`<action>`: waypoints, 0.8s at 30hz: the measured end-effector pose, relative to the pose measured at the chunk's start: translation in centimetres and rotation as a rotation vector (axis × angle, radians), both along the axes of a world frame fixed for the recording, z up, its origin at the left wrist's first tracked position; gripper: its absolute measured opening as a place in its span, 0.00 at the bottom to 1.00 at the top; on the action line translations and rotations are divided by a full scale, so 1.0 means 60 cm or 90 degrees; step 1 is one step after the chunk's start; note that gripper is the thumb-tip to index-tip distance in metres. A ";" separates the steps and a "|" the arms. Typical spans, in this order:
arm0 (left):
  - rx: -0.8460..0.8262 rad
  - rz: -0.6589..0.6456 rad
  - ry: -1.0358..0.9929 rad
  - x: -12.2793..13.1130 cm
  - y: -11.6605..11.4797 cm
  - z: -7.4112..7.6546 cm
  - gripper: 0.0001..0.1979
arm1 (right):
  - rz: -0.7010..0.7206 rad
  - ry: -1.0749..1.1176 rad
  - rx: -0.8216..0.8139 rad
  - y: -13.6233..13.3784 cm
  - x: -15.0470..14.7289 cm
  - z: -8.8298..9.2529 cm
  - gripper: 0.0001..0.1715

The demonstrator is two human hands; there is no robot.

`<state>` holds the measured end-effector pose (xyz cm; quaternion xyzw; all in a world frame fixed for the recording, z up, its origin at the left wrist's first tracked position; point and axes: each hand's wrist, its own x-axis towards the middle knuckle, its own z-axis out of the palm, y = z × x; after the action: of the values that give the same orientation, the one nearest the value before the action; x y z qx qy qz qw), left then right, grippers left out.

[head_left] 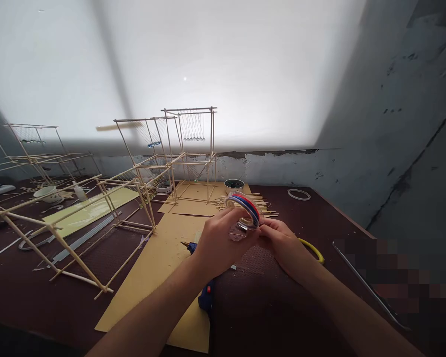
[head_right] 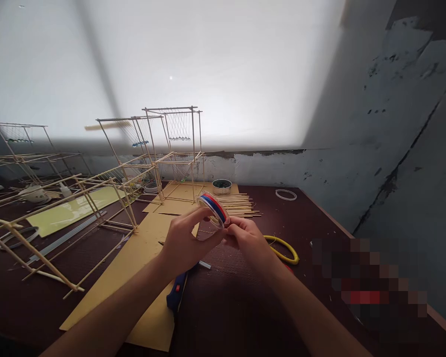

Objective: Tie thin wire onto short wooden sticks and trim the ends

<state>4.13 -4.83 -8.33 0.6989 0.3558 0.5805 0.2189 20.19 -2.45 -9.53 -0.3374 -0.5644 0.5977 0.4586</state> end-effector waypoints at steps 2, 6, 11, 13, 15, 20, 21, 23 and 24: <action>0.000 0.004 -0.007 0.001 0.001 0.000 0.07 | -0.024 -0.011 -0.033 -0.004 0.002 0.006 0.05; -0.012 0.007 -0.039 0.002 0.001 0.000 0.08 | -0.052 -0.047 -0.014 -0.003 0.003 0.007 0.04; -0.052 0.005 -0.038 -0.002 0.001 0.001 0.08 | 0.075 0.011 -0.030 0.007 -0.004 -0.009 0.10; -0.072 -0.013 -0.066 -0.002 0.001 0.003 0.09 | 0.094 0.050 -0.044 0.007 -0.005 -0.007 0.10; -0.090 -0.045 -0.123 -0.002 0.001 0.005 0.11 | 0.069 0.105 -0.055 0.002 -0.003 0.001 0.09; -0.093 -0.074 -0.184 -0.003 0.005 0.007 0.12 | -0.087 0.047 -0.008 -0.013 0.028 0.039 0.13; -0.093 -0.069 -0.170 -0.004 0.006 0.007 0.11 | -0.113 0.022 0.029 -0.016 0.036 0.048 0.13; -0.110 -0.070 -0.136 -0.007 0.010 0.005 0.09 | -0.152 0.022 0.106 -0.019 0.049 0.063 0.12; -0.130 -0.082 -0.126 -0.007 0.012 0.005 0.09 | -0.178 0.046 0.139 -0.019 0.054 0.070 0.11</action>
<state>3.69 -4.13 -8.06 0.6337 0.3441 0.5919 0.3601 23.45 -3.59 -5.33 -0.3392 -0.5564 0.4752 0.5912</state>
